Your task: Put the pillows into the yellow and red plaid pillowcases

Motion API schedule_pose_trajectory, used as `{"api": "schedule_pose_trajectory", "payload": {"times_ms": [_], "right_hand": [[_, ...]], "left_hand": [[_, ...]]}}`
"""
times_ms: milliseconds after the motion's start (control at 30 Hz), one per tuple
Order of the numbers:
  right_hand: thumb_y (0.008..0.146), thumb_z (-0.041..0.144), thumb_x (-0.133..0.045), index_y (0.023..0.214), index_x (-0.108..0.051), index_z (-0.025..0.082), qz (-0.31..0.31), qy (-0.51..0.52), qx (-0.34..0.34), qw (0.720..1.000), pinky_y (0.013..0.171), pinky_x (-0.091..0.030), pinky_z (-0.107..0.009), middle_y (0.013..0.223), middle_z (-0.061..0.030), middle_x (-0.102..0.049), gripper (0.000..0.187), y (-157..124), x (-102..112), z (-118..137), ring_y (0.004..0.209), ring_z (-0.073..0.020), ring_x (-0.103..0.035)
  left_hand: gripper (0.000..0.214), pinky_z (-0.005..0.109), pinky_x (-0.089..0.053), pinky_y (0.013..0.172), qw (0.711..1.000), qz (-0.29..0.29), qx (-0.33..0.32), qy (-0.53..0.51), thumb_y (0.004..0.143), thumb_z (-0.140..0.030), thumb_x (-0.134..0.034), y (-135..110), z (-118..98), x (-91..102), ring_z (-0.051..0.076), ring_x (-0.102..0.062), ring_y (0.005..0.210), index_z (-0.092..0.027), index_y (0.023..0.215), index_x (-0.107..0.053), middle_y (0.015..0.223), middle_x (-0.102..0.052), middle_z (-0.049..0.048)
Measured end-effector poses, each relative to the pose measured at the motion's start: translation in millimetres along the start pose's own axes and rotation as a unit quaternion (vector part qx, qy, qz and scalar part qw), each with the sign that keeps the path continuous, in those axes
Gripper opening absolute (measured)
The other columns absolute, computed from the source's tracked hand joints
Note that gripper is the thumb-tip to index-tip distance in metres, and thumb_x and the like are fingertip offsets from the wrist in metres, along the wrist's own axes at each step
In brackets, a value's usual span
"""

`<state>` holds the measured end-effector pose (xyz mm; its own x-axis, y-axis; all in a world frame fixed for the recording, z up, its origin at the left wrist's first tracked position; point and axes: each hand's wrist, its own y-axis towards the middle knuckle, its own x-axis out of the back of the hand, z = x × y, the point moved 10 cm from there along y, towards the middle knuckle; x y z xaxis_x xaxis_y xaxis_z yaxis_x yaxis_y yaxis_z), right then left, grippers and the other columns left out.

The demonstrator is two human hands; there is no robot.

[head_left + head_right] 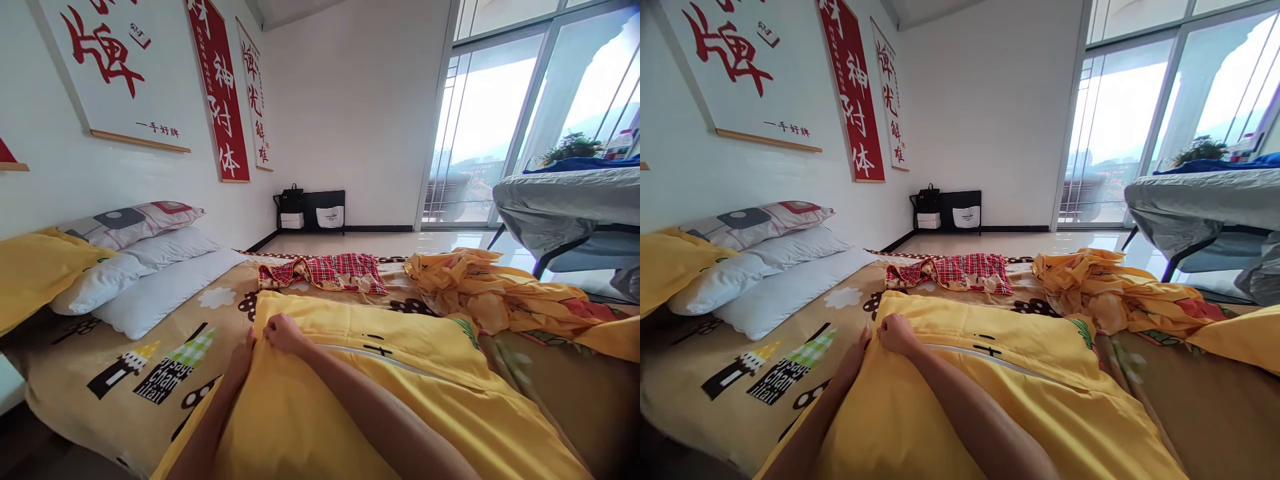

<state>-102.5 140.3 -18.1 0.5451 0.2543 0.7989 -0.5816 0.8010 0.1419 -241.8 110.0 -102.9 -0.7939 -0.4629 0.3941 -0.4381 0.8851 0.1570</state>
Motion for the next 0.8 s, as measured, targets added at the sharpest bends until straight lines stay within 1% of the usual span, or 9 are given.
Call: {"api": "schedule_pose_trajectory", "payload": {"times_ms": [67, 133, 233, 300, 367, 433, 533, 667, 800], "right_hand": [[0.087, 0.020, -0.052, 0.082, -0.071, 0.014, -0.008, -0.008, -0.003, 1.000, 0.058, -0.033, -0.020, 0.078, -0.0049, -0.071, 0.021, 0, -2, -2, 0.072, -0.0117, -0.059], [0.088, 0.021, -0.051, 0.086, -0.071, 0.013, -0.014, -0.021, -0.010, 1.000, 0.058, -0.032, -0.021, 0.085, -0.0081, -0.071, 0.022, 0, -6, -7, 0.077, -0.0139, -0.060], [0.089, 0.022, -0.051, 0.089, -0.071, 0.013, -0.010, -0.037, -0.015, 0.999, 0.058, -0.031, -0.023, 0.092, -0.0113, -0.072, 0.023, -3, -12, -13, 0.081, -0.0166, -0.062], [0.087, 0.022, -0.052, 0.088, -0.072, 0.014, 0.000, -0.045, -0.012, 0.999, 0.058, -0.031, -0.023, 0.090, -0.0109, -0.072, 0.021, -5, -15, -15, 0.080, -0.0169, -0.062], [0.086, 0.022, -0.053, 0.084, -0.072, 0.014, 0.008, -0.052, -0.009, 0.999, 0.058, -0.033, -0.023, 0.086, -0.0095, -0.071, 0.020, -7, -15, -15, 0.077, -0.0163, -0.062], [0.085, 0.022, -0.054, 0.079, -0.071, 0.014, 0.014, -0.061, -0.010, 0.998, 0.057, -0.034, -0.023, 0.081, -0.0081, -0.070, 0.019, -7, -13, -15, 0.074, -0.0158, -0.061], [0.085, 0.023, -0.058, 0.076, -0.067, 0.014, 0.026, -0.079, -0.018, 0.996, 0.059, -0.039, -0.024, 0.077, -0.0048, -0.068, 0.017, -3, -13, -16, 0.071, -0.0145, -0.060], [0.091, 0.032, -0.058, 0.080, -0.063, 0.013, 0.046, -0.095, -0.020, 0.994, 0.065, -0.048, -0.027, 0.076, 0.0002, -0.064, 0.022, 2, -18, -16, 0.069, -0.0116, -0.059], [0.093, 0.035, -0.054, 0.088, -0.063, 0.013, 0.032, -0.119, 0.023, 0.992, 0.072, -0.050, -0.031, 0.083, -0.0016, -0.065, 0.024, -4, -16, -9, 0.076, -0.0133, -0.061]], "left_hand": [[0.053, 0.039, -0.047, 0.072, 0.994, 0.070, 0.057, -0.055, 0.080, -0.066, -0.045, 1, -3, -16.0, 0.032, -0.064, 0.084, -0.018, 0.068, -0.065, 0.065, -0.066, 0.0105], [0.044, 0.038, -0.047, 0.079, 0.982, 0.121, 0.078, -0.125, 0.077, -0.059, -0.053, -2, -13, -31.6, 0.031, -0.063, 0.095, -0.017, 0.072, -0.066, 0.073, -0.070, 0.0099], [0.033, 0.036, -0.050, 0.077, 0.967, 0.155, 0.080, -0.185, 0.071, -0.049, -0.061, -7, -23, -45.1, 0.028, -0.065, 0.087, -0.017, 0.071, -0.064, 0.076, -0.071, 0.0085], [0.032, 0.036, -0.051, 0.074, 0.956, 0.176, 0.089, -0.216, 0.066, -0.047, -0.066, -13, -24, -50.8, 0.027, -0.066, 0.080, -0.015, 0.072, -0.063, 0.075, -0.070, 0.0090], [0.036, 0.036, -0.052, 0.072, 0.945, 0.194, 0.095, -0.245, 0.064, -0.047, -0.069, -17, -24, -53.7, 0.026, -0.067, 0.079, -0.014, 0.077, -0.064, 0.077, -0.071, 0.0096], [0.039, 0.036, -0.053, 0.072, 0.938, 0.202, 0.096, -0.265, 0.063, -0.047, -0.071, -20, -23, -54.1, 0.026, -0.068, 0.079, -0.013, 0.082, -0.064, 0.078, -0.071, 0.0098], [0.038, 0.035, -0.054, 0.070, 0.935, 0.196, 0.098, -0.278, 0.065, -0.046, -0.073, -18, -20, -52.2, 0.026, -0.069, 0.078, -0.013, 0.081, -0.063, 0.076, -0.071, 0.0098], [0.035, 0.036, -0.055, 0.072, 0.940, 0.175, 0.093, -0.276, 0.071, -0.046, -0.070, -12, -17, -48.7, 0.026, -0.069, 0.082, -0.014, 0.083, -0.064, 0.079, -0.071, 0.0096], [0.034, 0.037, -0.055, 0.073, 0.952, 0.142, 0.078, -0.260, 0.073, -0.048, -0.068, -6, -13, -45.9, 0.026, -0.069, 0.081, -0.015, 0.082, -0.065, 0.075, -0.071, 0.0079]]}}
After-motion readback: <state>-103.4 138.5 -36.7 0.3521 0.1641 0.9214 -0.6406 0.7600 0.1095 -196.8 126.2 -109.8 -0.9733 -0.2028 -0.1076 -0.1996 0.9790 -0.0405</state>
